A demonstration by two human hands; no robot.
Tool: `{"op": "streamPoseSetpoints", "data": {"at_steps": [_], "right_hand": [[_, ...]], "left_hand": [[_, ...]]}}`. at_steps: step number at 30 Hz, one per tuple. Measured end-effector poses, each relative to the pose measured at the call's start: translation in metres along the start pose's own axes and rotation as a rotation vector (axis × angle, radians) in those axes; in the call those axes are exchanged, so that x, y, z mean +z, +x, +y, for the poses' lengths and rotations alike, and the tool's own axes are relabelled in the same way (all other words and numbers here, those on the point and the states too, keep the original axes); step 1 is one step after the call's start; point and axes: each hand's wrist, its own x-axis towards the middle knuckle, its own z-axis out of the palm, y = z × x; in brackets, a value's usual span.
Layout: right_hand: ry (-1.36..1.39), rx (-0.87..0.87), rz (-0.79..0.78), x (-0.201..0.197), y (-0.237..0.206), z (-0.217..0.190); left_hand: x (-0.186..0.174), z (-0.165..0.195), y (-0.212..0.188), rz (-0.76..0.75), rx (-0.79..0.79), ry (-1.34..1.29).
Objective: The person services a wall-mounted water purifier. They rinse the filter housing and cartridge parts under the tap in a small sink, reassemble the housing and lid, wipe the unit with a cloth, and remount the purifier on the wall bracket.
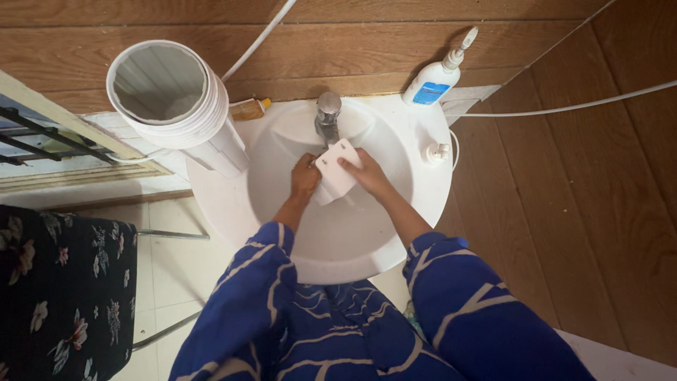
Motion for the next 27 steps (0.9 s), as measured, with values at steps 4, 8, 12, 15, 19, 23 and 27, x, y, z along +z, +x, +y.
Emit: {"op": "streamPoseSetpoints", "data": {"at_steps": [4,8,12,15,19,23,27], "right_hand": [[-0.169,0.082,0.086,-0.002,-0.002,0.002],[-0.036,0.341,-0.029,-0.005,-0.011,0.011],[0.468,0.327,-0.129,0.002,-0.016,0.02],[0.523,0.514,-0.196,0.012,-0.011,0.024],[0.322,0.461,-0.278,0.022,0.002,0.026],[-0.415,-0.193,-0.137,0.027,0.017,0.025],[-0.42,-0.069,0.003,0.022,0.025,0.022]], "left_hand": [[0.01,0.003,-0.004,0.022,0.006,0.316],[0.007,0.013,-0.024,-0.037,-0.152,0.378],[0.008,0.026,-0.04,-0.009,-0.109,0.583],[0.001,0.029,-0.041,0.02,0.033,0.796],[-0.011,0.025,-0.038,0.111,0.214,0.93],[-0.004,0.025,-0.042,0.057,0.298,1.043],[-0.003,0.024,-0.034,0.108,0.35,0.939]]}}
